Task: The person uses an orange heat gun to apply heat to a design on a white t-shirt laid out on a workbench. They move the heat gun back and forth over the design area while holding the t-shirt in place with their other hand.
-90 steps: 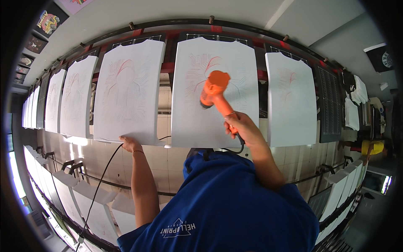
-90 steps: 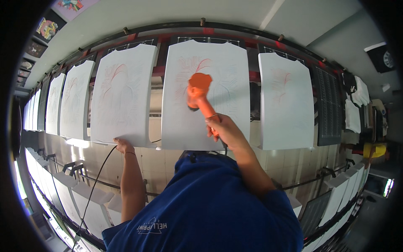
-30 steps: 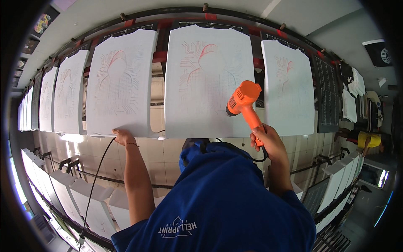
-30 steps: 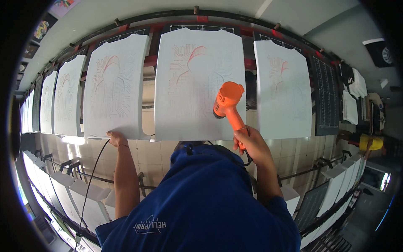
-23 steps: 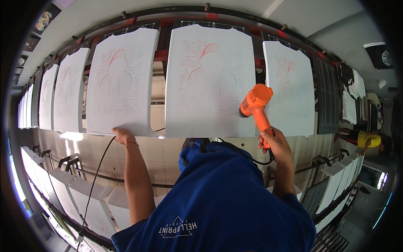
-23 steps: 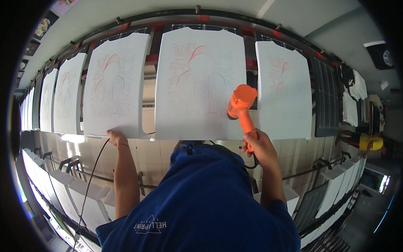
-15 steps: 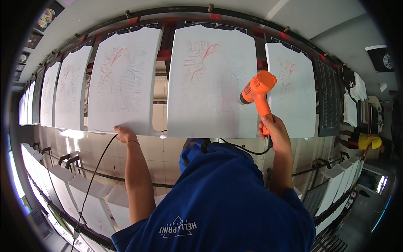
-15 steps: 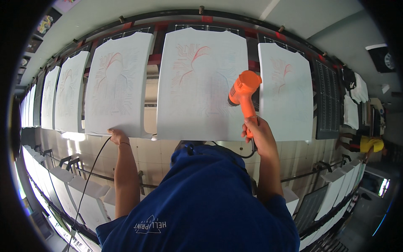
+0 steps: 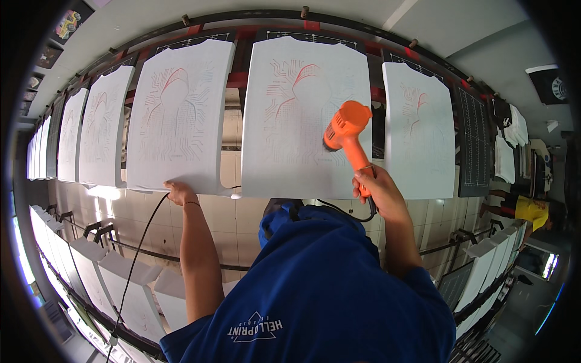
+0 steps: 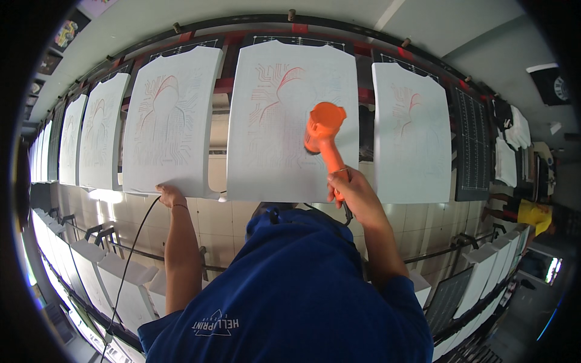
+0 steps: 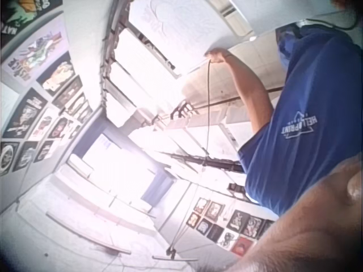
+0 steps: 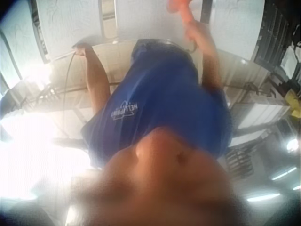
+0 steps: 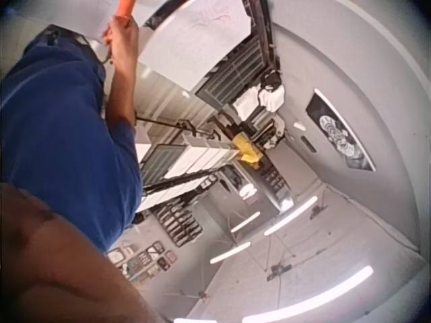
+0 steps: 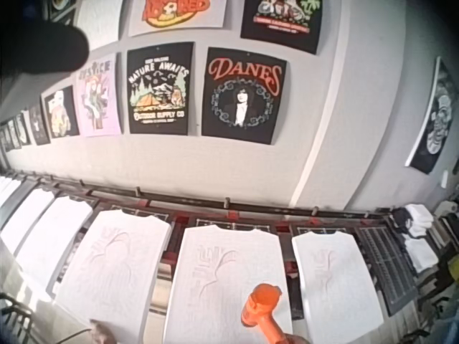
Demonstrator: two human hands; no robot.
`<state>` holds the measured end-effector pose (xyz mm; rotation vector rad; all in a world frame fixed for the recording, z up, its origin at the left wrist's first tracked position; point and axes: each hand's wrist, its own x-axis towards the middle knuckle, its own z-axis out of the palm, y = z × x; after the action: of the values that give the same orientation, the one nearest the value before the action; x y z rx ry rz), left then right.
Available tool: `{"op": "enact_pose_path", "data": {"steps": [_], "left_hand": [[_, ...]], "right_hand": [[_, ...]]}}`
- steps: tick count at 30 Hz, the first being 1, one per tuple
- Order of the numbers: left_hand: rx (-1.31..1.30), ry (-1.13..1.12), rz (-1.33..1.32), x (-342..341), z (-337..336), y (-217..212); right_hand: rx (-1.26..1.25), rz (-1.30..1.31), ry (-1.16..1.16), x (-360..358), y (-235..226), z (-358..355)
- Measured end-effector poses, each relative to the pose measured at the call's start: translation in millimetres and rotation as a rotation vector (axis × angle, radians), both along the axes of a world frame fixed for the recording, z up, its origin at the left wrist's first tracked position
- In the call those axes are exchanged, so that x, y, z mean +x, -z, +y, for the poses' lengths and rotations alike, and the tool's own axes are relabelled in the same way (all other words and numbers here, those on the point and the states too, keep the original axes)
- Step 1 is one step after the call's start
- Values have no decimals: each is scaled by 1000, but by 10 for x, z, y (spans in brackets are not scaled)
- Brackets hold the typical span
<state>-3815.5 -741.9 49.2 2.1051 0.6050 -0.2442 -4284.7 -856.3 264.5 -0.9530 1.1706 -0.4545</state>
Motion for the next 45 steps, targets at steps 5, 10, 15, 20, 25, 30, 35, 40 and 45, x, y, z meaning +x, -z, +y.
{"op": "enact_pose_path", "data": {"steps": [5,10,15,20,25,30,35,40,45], "left_hand": [[-43,2,-17,-19,10,24],[-75,17,-23,114,84,169],[-81,51,-88,104,94,215],[-77,11,-41,-12,17,72],[-114,-16,-49,48,60,85],[-149,23,-58,6,47,71],[-182,3,-53,21,70,90],[-94,39,-124,208,179,373],[-131,106,-176,265,209,543]], "right_hand": [[83,19,-47,-46,-87,137],[34,71,28,-118,-56,228],[74,1,-22,-35,-77,100],[22,-50,-51,101,19,123],[131,4,-96,33,-116,167],[17,-47,-31,174,2,174],[107,-62,-181,245,-37,122],[71,-115,-136,435,49,156],[78,-133,-234,617,-26,107]]}}
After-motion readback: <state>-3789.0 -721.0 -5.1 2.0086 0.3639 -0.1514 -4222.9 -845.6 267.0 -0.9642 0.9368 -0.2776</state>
